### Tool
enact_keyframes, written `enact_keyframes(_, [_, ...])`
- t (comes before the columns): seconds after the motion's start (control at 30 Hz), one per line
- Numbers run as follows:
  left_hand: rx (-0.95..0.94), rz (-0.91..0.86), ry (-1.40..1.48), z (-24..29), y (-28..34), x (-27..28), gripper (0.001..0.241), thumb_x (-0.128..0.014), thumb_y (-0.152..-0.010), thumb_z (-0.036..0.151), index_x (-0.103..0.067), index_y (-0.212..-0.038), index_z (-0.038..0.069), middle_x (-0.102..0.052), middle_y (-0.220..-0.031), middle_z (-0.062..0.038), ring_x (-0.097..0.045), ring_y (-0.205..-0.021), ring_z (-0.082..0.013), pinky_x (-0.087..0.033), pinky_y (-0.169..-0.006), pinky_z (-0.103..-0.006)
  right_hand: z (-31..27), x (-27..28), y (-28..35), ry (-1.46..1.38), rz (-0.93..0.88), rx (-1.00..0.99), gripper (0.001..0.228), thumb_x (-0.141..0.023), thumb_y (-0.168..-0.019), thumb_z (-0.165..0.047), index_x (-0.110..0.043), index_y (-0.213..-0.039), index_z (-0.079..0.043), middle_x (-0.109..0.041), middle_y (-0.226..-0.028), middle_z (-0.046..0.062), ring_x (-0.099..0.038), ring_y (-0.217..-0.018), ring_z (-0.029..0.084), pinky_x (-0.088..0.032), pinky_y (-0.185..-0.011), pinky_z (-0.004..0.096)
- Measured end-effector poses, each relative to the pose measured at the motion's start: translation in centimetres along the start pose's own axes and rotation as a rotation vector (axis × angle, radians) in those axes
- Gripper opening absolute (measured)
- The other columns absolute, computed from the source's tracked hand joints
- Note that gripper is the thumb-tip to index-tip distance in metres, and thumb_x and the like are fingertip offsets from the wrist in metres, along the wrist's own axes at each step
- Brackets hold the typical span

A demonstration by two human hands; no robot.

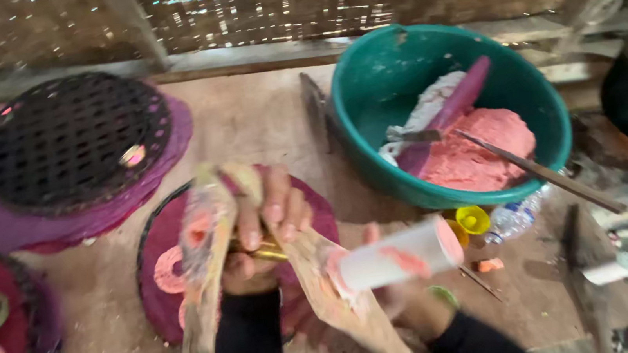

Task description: The person uses a wooden extruder tool to press pink paste through a circular metal ring onto a pink mesh mat, forming decorative lace-like circles. They repeatedly load the tool with paste from a green basin and extrude new circles onto the mat.

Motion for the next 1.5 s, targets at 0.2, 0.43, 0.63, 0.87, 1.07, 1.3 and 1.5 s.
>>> enact_keyframes(0.2, [0.111, 0.84, -0.468, 3.0, 7.4, 5.6, 0.037, -0.081, -0.075, 0.017, -0.069, -0.11, 0.011, -0.068, -0.107, -0.01, -0.067, -0.093, -0.0223, -0.054, -0.08, -0.0363, 3.5, -6.8, 7.6, -0.597, -0.485, -0.305, 0.068, -0.05, -0.102, -0.061, -0.047, -0.144, -0.007, -0.062, -0.104, 0.015, -0.058, -0.074, 0.028, -0.046, -0.059, 0.038])
enact_keyframes(0.43, [0.345, 0.621, -1.741, 6.7, 10.1, -0.1, 0.019, -0.081, -0.08, 0.026, -0.072, -0.092, 0.013, -0.072, -0.084, -0.005, -0.072, -0.078, -0.025, -0.053, -0.071, -0.0386, -4.7, -8.7, 5.7, -0.389, -0.455, -0.076, 0.085, -0.051, -0.099, -0.068, -0.035, -0.157, -0.007, -0.055, -0.115, 0.012, -0.051, -0.077, 0.02, -0.043, -0.059, 0.032])
enact_keyframes(0.63, [0.523, 0.31, -2.08, 6.7, 8.9, -4.1, 0.033, -0.083, -0.072, 0.048, -0.076, -0.088, 0.019, -0.069, -0.074, -0.007, -0.065, -0.065, -0.0329, -0.046, -0.059, -0.0509, -12.4, -13.4, 9.4, 0.371, -0.468, 0.529, 0.095, -0.056, -0.093, -0.059, -0.023, -0.159, 0.001, -0.049, -0.135, 0.015, -0.055, -0.101, 0.021, -0.047, -0.08, 0.033])
enact_keyframes(0.87, [0.693, 0.21, -1.651, 4.9, 9.2, -4.0, 0.035, -0.083, -0.073, 0.048, -0.075, -0.089, 0.018, -0.07, -0.076, -0.009, -0.068, -0.071, -0.0339, -0.049, -0.06, -0.0469, -14.2, -15.4, 11.1, 0.815, -0.704, 0.946, 0.097, -0.065, -0.085, -0.053, -0.027, -0.149, 0.009, -0.051, -0.131, 0.021, -0.056, -0.113, 0.028, -0.048, -0.099, 0.041])
enact_keyframes(1.07, [0.485, 0.34, -1.994, 3.4, 9.9, -4.2, 0.029, -0.077, -0.073, 0.036, -0.074, -0.094, 0.017, -0.068, -0.08, -0.009, -0.068, -0.07, -0.0322, -0.052, -0.068, -0.0499, -8.7, -15.4, 8.9, 0.515, -0.493, 0.415, 0.094, -0.067, -0.088, -0.04, -0.027, -0.16, 0.003, -0.051, -0.109, 0.023, -0.05, -0.093, 0.032, -0.043, -0.084, 0.045])
enact_keyframes(1.3, [0.93, 0.432, -1.682, 0.9, 14.1, -1.3, 0.029, -0.08, -0.075, 0.046, -0.074, -0.087, 0.02, -0.072, -0.076, -0.01, -0.07, -0.074, -0.0342, -0.052, -0.064, -0.0485, -9.1, -16.3, 10.6, 0.869, -0.666, 0.632, 0.094, -0.067, -0.082, -0.034, -0.02, -0.154, 0.005, -0.058, -0.117, 0.015, -0.062, -0.107, 0.028, -0.049, -0.094, 0.044])
enact_keyframes(1.5, [0.594, 0.608, -1.499, 2.0, 16.1, 0.4, 0.053, -0.086, -0.065, 0.053, -0.072, -0.1, 0.015, -0.072, -0.088, -0.011, -0.071, -0.081, -0.0347, -0.056, -0.069, -0.0449, -11.1, -19.5, 8.4, 0.634, -0.974, 0.548, 0.109, -0.076, -0.085, -0.051, -0.02, -0.16, 0.006, -0.037, -0.155, 0.025, -0.039, -0.141, 0.038, -0.035, -0.112, 0.048])
Point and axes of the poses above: each hand's wrist, its own y-axis away from the middle knuckle, its own x-axis out of the back of the hand, z = x × y, the point moved 6 cm from there along -y, towards the middle knuckle
